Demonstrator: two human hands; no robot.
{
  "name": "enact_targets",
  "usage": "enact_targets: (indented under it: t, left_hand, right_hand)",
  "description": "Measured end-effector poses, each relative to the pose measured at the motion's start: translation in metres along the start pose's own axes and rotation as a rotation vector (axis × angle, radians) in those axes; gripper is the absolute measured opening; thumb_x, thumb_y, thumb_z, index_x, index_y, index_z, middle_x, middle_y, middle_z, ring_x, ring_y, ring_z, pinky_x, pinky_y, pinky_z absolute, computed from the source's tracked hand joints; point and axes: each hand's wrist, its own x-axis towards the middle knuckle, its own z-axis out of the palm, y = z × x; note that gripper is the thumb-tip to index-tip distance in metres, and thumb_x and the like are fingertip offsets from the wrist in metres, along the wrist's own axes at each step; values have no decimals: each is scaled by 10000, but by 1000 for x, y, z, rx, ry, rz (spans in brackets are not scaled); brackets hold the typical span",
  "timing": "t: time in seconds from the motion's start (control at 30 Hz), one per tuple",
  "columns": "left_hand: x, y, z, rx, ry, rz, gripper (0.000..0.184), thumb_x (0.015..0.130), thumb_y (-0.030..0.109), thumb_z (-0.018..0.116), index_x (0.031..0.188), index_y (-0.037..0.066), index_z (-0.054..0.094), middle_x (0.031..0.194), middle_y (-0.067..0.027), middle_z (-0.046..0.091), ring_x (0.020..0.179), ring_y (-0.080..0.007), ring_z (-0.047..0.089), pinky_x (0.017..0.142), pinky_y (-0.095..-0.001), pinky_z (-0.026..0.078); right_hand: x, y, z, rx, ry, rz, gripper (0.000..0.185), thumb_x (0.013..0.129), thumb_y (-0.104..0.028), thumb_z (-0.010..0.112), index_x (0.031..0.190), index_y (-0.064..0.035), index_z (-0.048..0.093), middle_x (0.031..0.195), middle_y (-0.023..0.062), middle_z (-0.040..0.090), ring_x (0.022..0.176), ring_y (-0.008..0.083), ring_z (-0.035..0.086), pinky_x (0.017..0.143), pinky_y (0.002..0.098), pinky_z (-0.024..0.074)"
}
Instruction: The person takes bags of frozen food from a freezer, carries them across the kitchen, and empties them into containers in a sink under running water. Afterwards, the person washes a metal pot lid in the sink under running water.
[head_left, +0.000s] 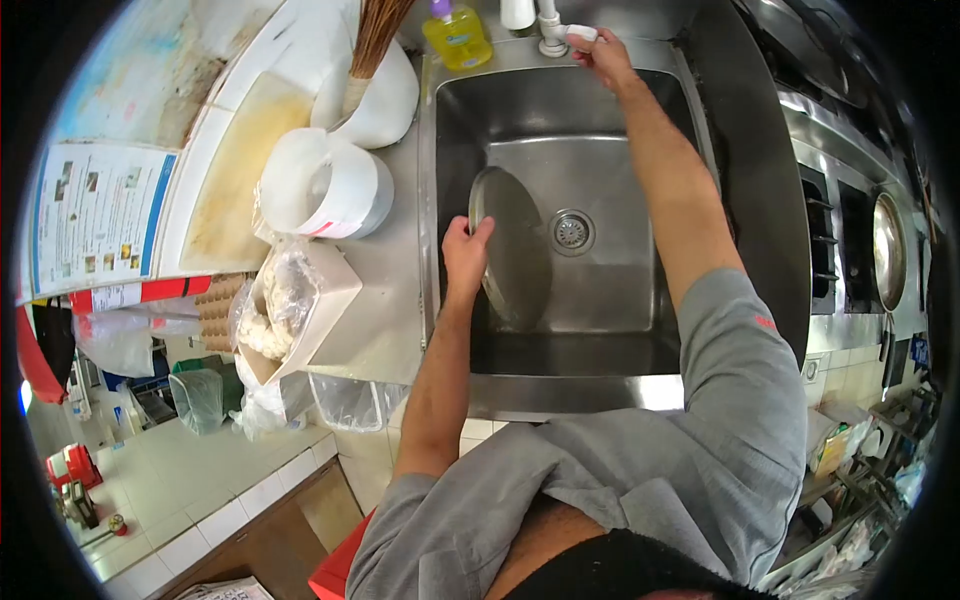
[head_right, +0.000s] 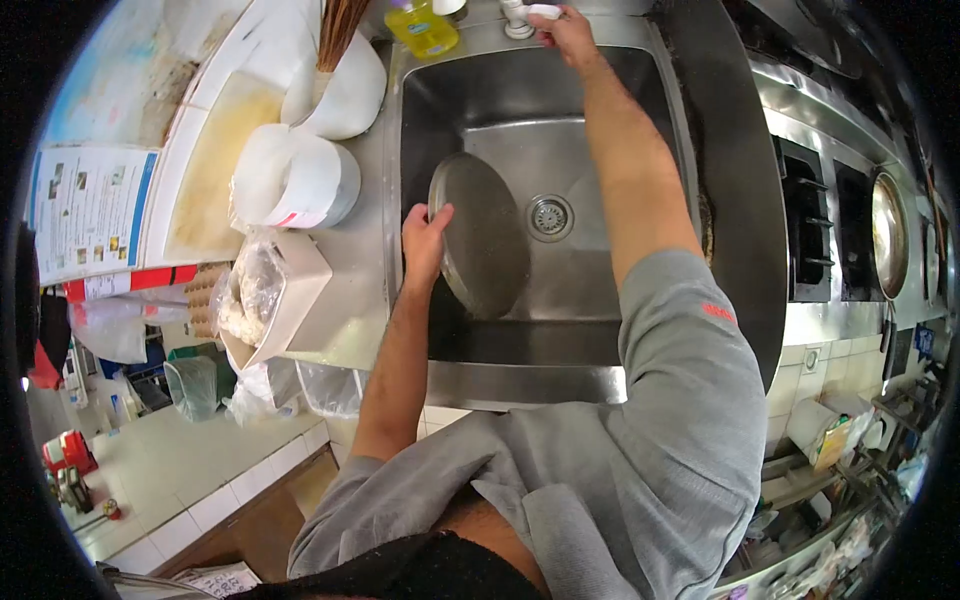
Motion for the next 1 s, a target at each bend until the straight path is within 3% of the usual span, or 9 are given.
enact_targets:
  t: [0.17,0.23,0.33,0.4,0.47,0.6,0.73,0.8,1.0]
  left_hand:
    - [43,33,57,70,-87,29,312,737,254,655,722,-24,514,641,-105,528,613,-176,474,593,-328,401]
    - [68,30,87,27,-135,47,290,738,231,654,711,-24,519,633,-95,530,601,-173,478,589,-326,401]
    - [90,49,115,-163,-289,-125,117,786,97,575,829,-10,559,752,-76,586,675,-172,564,579,-319,457]
    - [92,71,123,-415,-316,-318,107,802,72,503,863,-5,547,777,-85,582,691,-204,585,534,-337,476]
    - [117,58,128,-480,-293,-331,121,801,80,486,829,-16,554,795,-102,580,619,-196,574,493,-345,492]
    - [124,67,127,-731,-332,-480,117,814,58,480,854,-48,513,768,-120,535,653,-234,583,565,-364,531]
    - [109,83,126,-441,-415,-311,238,788,115,576,937,-42,478,871,-162,512,802,-302,554,724,-449,504]
    - [94,87,113,530,-36,467,389,708,193,695,968,4,477,994,-180,471,1011,-320,472,849,-491,397]
    - [88,70,61,797,236,667,638,639,196,757,1147,93,386,1146,-149,473,1117,-331,418,912,-406,353]
  right_hand:
    - [-13,1,13,-238,146,-182,573,712,-156,733,1166,-3,418,881,55,587,738,121,556,636,254,471]
    - [-21,28,28,-393,327,-362,811,698,-232,706,1323,3,246,1217,199,477,1129,306,464,950,363,371]
    - [-77,54,56,-417,372,-482,638,736,-254,654,1254,-3,378,1110,244,527,1050,360,512,877,404,411]
    - [-121,57,50,-541,-168,-220,326,773,-333,598,925,-45,622,825,203,621,872,350,594,757,435,441]
    - [-158,50,37,-355,-291,5,318,793,-293,568,1012,-63,590,891,198,616,888,348,586,763,419,447]
    - [-172,45,-7,-861,-291,-273,343,797,-208,553,1114,-81,526,956,182,609,913,336,579,780,418,452]
    - [-151,41,-19,-1033,-319,-226,298,795,-139,540,1090,-99,533,921,178,607,892,361,572,762,435,456]
    - [-140,32,-8,-1049,-289,-343,211,797,-152,528,996,-93,563,865,186,605,844,376,575,724,452,462]
    - [-129,-4,43,-1498,-592,-421,140,807,-203,524,894,-105,571,766,129,616,754,335,598,687,444,467]
